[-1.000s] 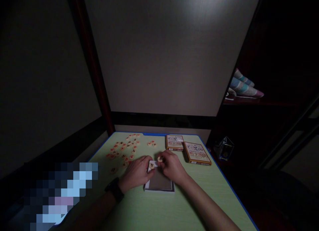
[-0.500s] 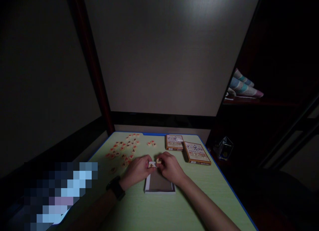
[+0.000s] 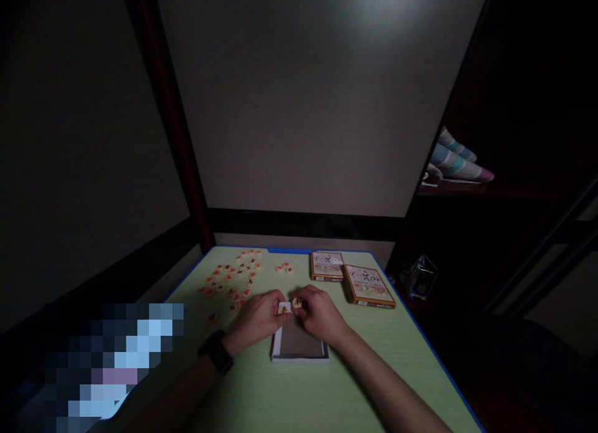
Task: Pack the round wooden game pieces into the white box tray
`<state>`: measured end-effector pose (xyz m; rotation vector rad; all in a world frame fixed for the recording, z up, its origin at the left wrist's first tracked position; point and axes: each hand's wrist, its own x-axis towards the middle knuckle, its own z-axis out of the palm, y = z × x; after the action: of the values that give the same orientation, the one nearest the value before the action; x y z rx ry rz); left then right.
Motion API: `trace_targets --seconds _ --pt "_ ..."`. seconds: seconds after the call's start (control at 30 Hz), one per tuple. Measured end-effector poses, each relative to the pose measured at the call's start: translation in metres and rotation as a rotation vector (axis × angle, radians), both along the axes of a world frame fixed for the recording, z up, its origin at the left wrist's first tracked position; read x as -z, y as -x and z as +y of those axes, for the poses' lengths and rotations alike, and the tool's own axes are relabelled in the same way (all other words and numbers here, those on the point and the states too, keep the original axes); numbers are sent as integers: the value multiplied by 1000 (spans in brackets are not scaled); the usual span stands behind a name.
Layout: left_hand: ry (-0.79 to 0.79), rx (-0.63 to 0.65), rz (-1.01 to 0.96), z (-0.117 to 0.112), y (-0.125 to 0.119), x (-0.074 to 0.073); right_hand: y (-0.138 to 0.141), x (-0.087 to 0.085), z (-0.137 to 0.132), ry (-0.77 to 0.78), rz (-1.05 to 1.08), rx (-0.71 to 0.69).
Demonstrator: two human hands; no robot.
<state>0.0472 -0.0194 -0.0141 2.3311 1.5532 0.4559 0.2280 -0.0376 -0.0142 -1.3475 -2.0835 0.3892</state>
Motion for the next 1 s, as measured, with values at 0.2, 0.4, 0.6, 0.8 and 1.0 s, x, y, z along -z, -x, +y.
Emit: trace_targets --seconds 0.2,0.4,0.6,0.8,1.0 --pt "-2 73 -66 0 4 -1 -1 3 1 -2 0 2" --pt "-41 72 -38 0 4 0 -1 4 0 -30 26 -9" --pt "-5 103 -50 0 7 -2 0 4 -1 -19 39 -35" --pt "5 83 -16 -2 8 -9 3 3 -1 -5 26 -38" --pt "172 35 -72 -4 8 -29 12 3 5 11 -22 -55"
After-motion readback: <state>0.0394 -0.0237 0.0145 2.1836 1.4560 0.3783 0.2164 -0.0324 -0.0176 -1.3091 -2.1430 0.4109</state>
